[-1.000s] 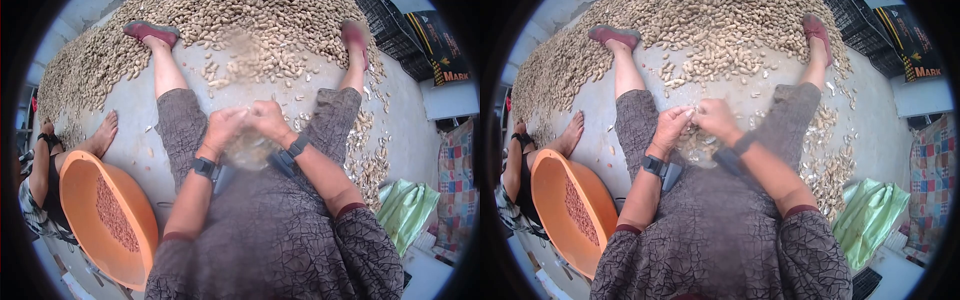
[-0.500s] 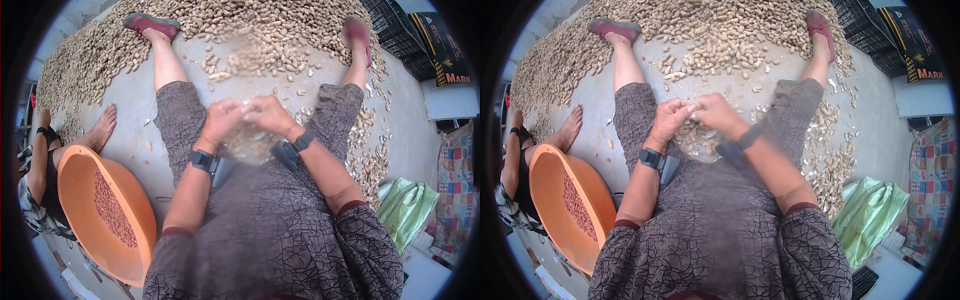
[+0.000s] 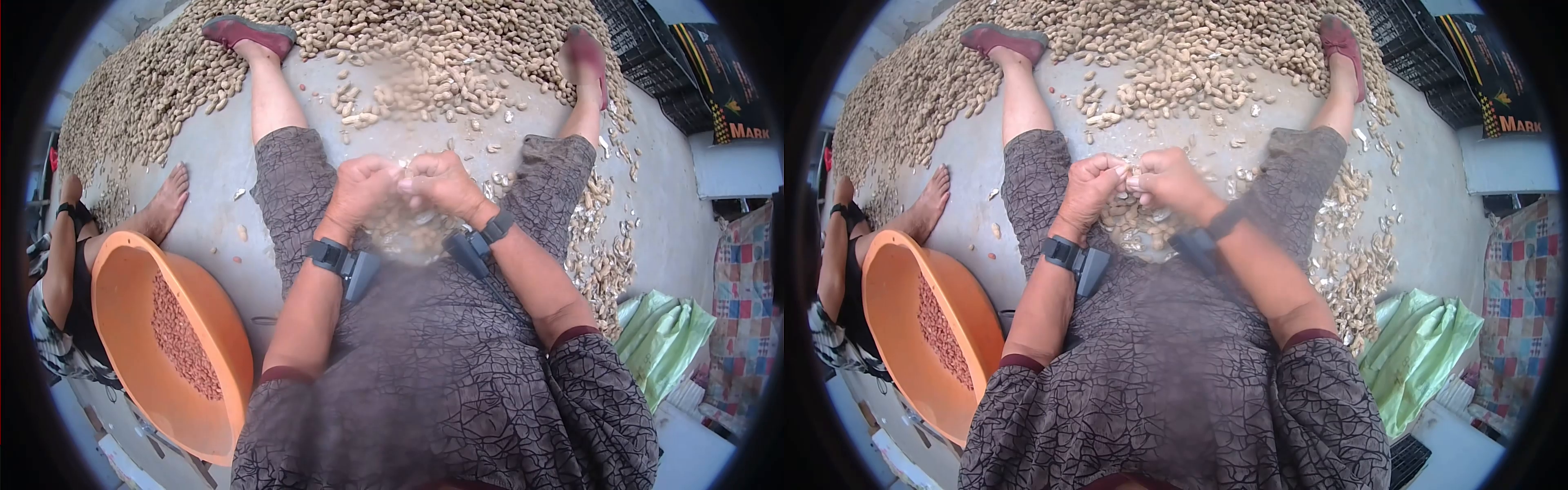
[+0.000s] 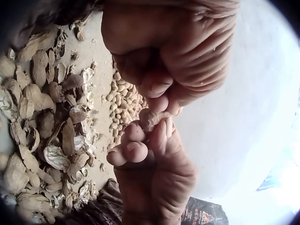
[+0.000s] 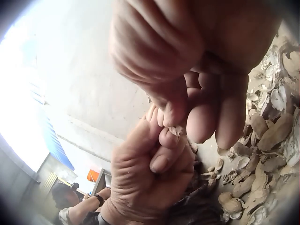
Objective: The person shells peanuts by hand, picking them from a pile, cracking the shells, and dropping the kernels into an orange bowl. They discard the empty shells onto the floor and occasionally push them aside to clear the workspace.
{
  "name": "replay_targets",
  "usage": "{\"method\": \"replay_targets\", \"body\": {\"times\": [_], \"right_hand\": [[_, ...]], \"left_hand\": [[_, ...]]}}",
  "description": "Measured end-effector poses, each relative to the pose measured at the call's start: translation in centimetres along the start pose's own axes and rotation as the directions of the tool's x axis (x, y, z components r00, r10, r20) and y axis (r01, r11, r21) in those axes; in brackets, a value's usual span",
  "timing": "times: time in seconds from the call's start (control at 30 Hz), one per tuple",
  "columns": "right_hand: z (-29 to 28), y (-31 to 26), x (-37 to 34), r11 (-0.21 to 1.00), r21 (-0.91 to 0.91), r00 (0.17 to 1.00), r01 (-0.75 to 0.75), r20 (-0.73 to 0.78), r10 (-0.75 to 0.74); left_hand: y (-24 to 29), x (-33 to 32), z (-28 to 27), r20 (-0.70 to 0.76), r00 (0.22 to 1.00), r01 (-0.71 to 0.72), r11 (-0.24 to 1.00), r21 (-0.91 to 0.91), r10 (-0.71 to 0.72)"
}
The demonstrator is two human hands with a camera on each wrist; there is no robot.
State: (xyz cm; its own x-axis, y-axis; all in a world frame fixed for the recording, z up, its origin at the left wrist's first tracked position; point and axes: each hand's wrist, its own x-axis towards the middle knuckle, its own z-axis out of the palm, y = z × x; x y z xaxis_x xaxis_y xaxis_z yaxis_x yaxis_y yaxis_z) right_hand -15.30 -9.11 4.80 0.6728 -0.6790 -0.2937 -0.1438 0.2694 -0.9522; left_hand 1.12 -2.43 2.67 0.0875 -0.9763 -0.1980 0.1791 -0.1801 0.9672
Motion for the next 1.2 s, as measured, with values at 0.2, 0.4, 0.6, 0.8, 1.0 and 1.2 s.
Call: {"method": "replay_targets", "body": {"times": [0.2,0.4,0.6,0.8,1.0,1.2], "right_hand": [[-0.6,0.4,0.3,0.998,0.063,0.998,-0.006,0.059,0.002],[0.2,-0.4,0.3,0.989,0.15,1.0,0.003,0.018,-0.005],[0.2,0.4,0.9,0.982,0.19,1.0,0.012,-0.016,-0.009],[0.9,1.4,0.8,0.865,-0.474,0.935,0.166,-0.204,-0.291],[1.4,0.5,0.2,0.459,-0.798,0.802,0.39,0.049,-0.596],[1.4,0.3,0.2,0.456,-0.761,0.77,0.461,0.087,-0.632]], "left_hand": [[-0.1,-0.1,0.4,-0.047,0.999,-0.007,0.991,-0.134,0.001],[-0.2,-0.2,0.7,-0.075,0.995,0.032,0.946,-0.323,-0.059],[-0.7,0.2,1.2,-0.032,0.995,0.065,0.885,-0.46,-0.089],[-1.3,0.7,1.4,-0.038,0.977,0.168,0.872,-0.46,-0.208],[-2.1,0.9,1.0,-0.03,0.96,0.225,0.833,-0.505,-0.277],[-2.1,0.9,0.5,0.029,0.954,0.275,0.83,-0.486,-0.3]]}}
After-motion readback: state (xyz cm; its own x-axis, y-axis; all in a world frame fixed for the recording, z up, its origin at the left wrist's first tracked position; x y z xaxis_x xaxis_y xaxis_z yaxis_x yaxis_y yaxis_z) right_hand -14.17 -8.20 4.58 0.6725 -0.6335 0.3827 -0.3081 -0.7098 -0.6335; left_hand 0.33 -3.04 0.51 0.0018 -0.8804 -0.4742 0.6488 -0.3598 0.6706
